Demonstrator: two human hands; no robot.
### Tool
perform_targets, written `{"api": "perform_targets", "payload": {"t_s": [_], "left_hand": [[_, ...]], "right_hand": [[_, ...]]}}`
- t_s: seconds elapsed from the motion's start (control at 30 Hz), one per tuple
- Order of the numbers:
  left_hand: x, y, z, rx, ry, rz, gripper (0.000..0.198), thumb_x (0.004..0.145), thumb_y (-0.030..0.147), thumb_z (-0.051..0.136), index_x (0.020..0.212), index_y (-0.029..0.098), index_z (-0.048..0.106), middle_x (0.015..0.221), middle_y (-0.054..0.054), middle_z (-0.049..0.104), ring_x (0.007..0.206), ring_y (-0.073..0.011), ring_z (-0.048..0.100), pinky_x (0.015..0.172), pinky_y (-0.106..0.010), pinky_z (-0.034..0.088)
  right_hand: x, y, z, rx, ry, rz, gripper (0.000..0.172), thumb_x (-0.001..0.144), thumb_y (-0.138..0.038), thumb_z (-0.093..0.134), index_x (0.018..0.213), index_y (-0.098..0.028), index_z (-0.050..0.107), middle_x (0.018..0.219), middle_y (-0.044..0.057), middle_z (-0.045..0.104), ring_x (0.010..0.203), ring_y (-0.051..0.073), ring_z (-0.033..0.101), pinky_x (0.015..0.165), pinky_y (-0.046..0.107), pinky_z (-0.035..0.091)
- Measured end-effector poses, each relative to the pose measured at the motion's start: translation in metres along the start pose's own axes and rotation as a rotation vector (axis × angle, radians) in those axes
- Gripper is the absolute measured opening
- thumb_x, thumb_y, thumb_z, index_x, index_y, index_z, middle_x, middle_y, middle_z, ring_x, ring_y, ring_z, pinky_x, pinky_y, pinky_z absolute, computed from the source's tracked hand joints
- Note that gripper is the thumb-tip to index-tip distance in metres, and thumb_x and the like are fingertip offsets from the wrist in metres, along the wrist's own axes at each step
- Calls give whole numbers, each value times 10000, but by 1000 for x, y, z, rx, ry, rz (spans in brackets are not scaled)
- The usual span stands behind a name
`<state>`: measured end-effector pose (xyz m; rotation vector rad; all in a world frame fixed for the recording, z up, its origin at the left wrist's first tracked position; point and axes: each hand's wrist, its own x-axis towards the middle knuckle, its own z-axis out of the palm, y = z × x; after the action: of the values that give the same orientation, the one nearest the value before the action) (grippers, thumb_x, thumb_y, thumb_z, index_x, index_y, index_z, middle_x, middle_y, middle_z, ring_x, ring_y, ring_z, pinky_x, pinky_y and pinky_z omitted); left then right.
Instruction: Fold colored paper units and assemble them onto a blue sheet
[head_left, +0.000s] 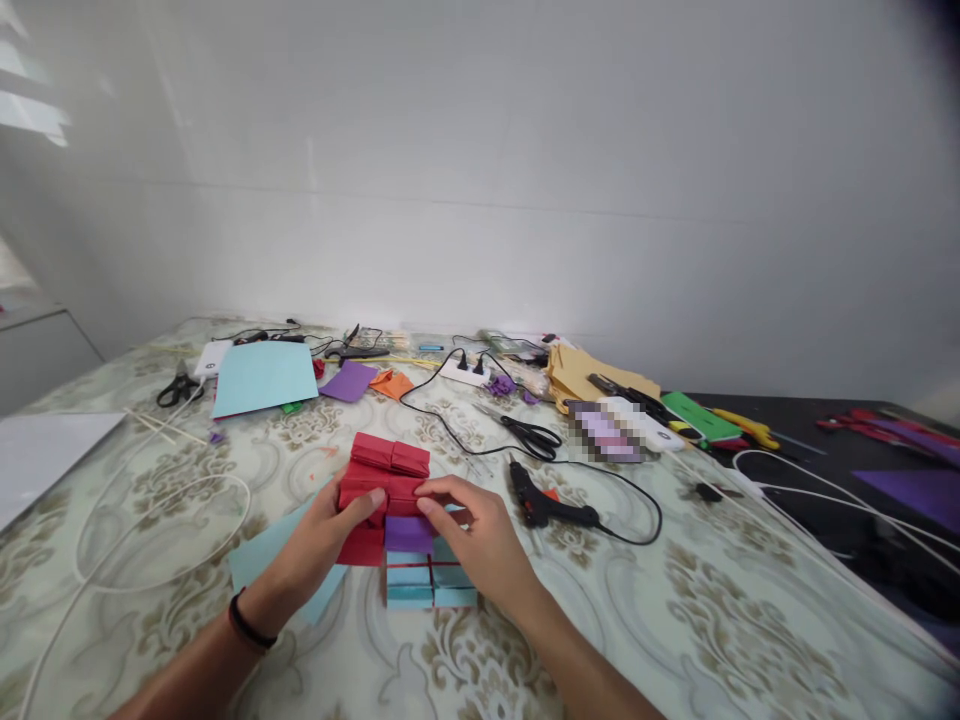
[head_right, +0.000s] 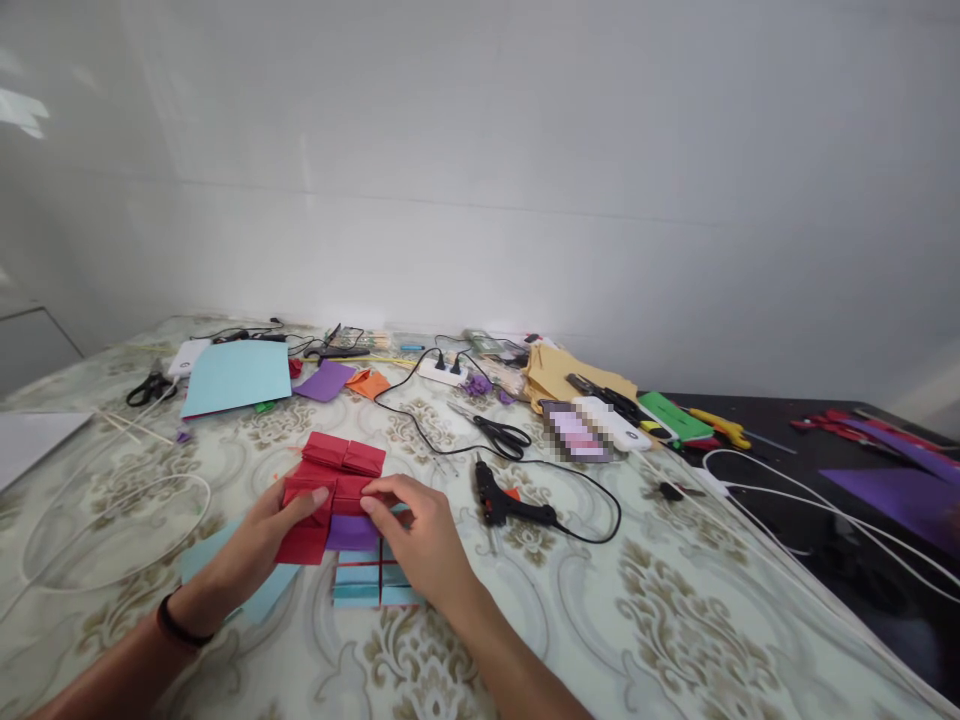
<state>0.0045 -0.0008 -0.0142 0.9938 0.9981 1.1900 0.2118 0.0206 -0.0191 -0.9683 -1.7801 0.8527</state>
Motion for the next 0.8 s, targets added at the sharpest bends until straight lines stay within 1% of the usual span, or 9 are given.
{"api": "perform_targets", "payload": {"t_s": [0.1,0.2,0.27,0.33,0.43,0.53,0.67,0.73,0.8], "left_hand": [[1,-2,-3,-3,-34,34,465,838,351,821,1256,191,696,1222,-93,787,1105,-312,734,963,-393,564],[0,-4,-5,-1,-62,44,440,833,317,828,1238,198,706,1228,-94,784,1125,-315,726,961,-384,558],[-1,-5,-5,-11,-60,12,432,846,337,818,1240,196,708,1224,-101,785,1129,-326,724,964,-399,555],[-2,-4,-4,-44,-28,-28,439,863,378,801,1250,189,712,1228,-108,785,1141,-336,721,995,-423,543],[-3,-1,-2,-121,-8,-64,477,888,435,763,1280,168,712,1253,-130,777,1178,-361,707,1018,-454,535],[-4,3,-4,-161,-113,-19,481,886,391,759,1314,180,704,1308,-139,754,1224,-382,684,978,-447,556],[-3,3,-11,-125,-304,86,546,849,258,800,1377,226,664,1422,-124,694,1298,-389,644,949,-409,580],[-1,1,-14,-72,-324,82,563,859,214,802,1398,247,641,1437,-119,684,1277,-379,662,925,-396,596],[0,-1,-16,-25,-296,77,555,868,197,803,1396,245,637,1422,-123,694,1246,-365,684,931,-389,597]], "right_hand": [[1,-2,0,18,-12,36,162,970,-326,648,945,-221,768,934,34,781,787,167,713,649,234,545],[1,-3,-1,9,-17,47,170,969,-337,648,921,-216,759,855,20,765,713,156,683,639,238,526],[0,-3,-1,-6,-13,56,182,974,-349,644,910,-215,749,795,8,743,662,149,655,627,241,513],[0,-4,-2,-12,-7,65,185,976,-357,641,917,-216,744,766,4,729,647,150,648,624,244,512],[0,-4,-4,-5,-3,69,158,951,-355,676,987,-221,751,824,14,752,706,165,685,646,251,529],[2,-3,-7,-12,7,62,165,928,-341,706,1036,-226,756,934,29,776,773,171,709,671,253,541],[4,-2,-10,-30,27,57,163,954,-343,673,1028,-220,751,944,30,780,719,156,691,643,249,532],[4,-3,-11,-37,34,50,166,965,-351,660,1002,-215,748,937,31,780,691,150,682,634,250,531],[4,-5,-11,-41,37,35,160,967,-345,655,975,-214,747,927,30,777,687,151,685,641,252,539]]}}
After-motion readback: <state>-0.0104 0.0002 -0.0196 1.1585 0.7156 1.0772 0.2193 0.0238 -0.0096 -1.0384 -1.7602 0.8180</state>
